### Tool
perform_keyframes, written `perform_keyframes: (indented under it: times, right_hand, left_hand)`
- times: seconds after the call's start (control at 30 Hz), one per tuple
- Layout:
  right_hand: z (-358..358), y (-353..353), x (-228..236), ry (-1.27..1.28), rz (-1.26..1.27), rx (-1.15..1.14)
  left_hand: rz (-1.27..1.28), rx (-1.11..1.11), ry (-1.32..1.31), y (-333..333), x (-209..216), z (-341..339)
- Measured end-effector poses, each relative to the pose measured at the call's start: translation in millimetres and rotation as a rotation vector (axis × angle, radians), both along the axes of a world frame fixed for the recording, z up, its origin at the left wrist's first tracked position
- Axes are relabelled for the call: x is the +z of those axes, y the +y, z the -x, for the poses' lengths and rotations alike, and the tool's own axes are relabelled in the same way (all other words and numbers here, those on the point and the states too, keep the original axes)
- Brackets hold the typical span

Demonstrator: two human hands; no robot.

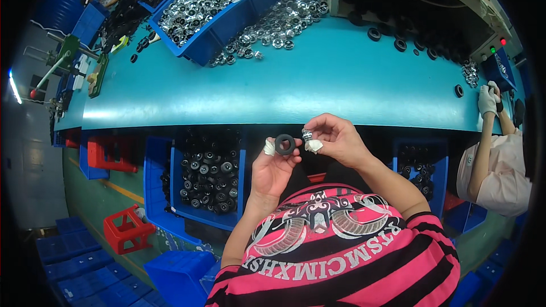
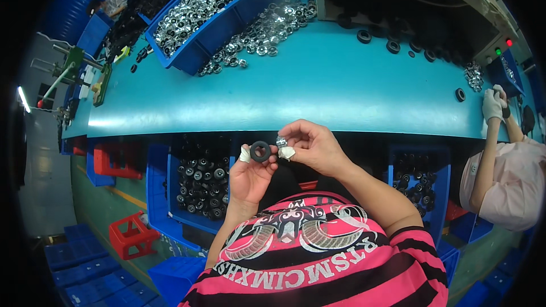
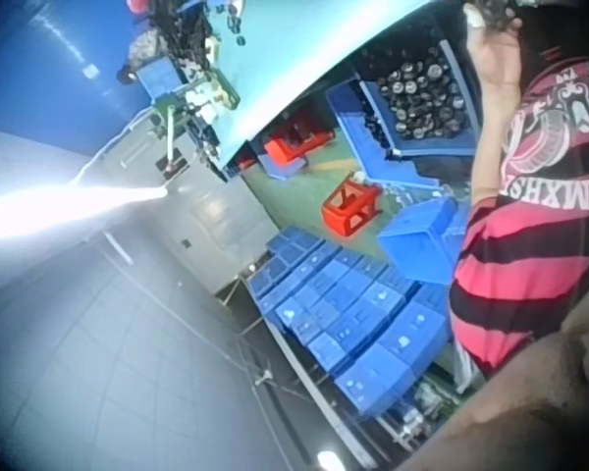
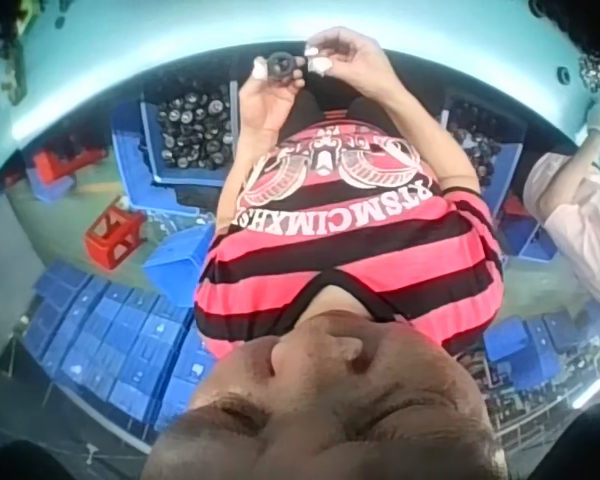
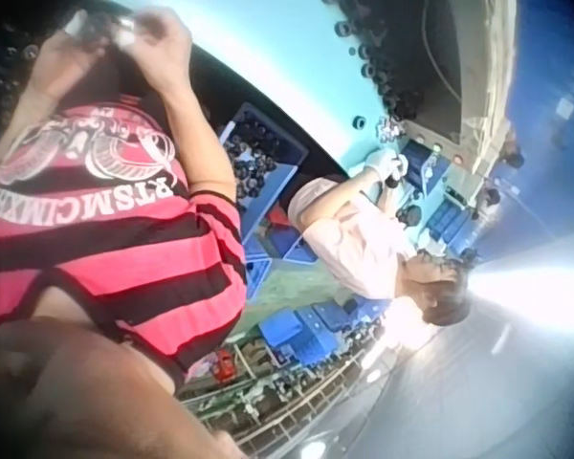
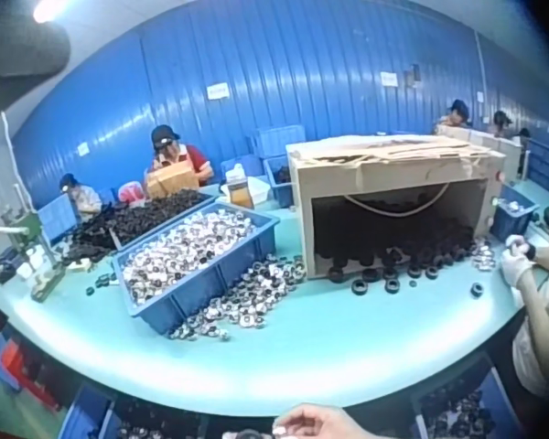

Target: Assembling small metal parts into circular black plastic housings at a factory workbench.

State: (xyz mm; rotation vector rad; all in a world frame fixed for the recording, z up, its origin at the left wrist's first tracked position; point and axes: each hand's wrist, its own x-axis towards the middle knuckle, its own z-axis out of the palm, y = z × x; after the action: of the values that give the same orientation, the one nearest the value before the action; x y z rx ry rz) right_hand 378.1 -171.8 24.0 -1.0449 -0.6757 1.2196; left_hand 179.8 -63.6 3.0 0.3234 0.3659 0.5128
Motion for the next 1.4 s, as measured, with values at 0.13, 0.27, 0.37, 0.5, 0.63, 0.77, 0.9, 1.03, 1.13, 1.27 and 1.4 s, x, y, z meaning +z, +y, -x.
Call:
perform_keyframes:
  times: [0.13, 0.27, 0.37, 0.5, 0.63, 0.77, 0.9, 1.03, 1.13, 1.27, 1.4]
  right_hand:
    - [5, -3, 0, -0.032, -0.026, -0.019]
    - [7, -5, 1, -0.065, -0.049, -0.029]
    - [10, -5, 5, -0.074, -0.055, -0.032]
    - [12, -6, 8, -0.085, -0.065, -0.023]
    - [13, -6, 6, -0.098, -0.057, -0.023]
    - [15, -7, 2, -0.058, -0.048, -0.045]
    - [14, -9, 2, -0.028, -0.046, -0.037]
    - [15, -9, 0, -0.032, -0.062, -0.058]
    - [15, -10, -2, -0.033, -0.075, -0.07]
    - [15, -11, 1, 0.0, -0.071, -0.064]
    - [15, -11, 3, 0.008, -0.076, -0.069]
  left_hand:
    - [0.007, 0.015, 0.011, -3, 0, -1]
    - [-0.002, 0.017, 0.009, -3, 0, -2]
    - [-0.012, 0.028, 0.019, -5, 1, -1]
    - [-0.037, 0.047, 0.017, -7, 1, 0]
    - [-0.067, 0.068, -0.005, -8, 0, 0]
    - [-0.14, 0.062, -0.004, -8, 0, -1]
    - [-0.232, 0.058, -0.065, -8, 1, -3]
    - [-0.239, 0.053, -0.046, -8, 4, -5]
    - [-0.231, 0.05, -0.045, -9, 6, -5]
    - [-0.221, 0.055, -0.043, -9, 6, -5]
    - [-0.183, 0.054, -0.044, -9, 7, -6]
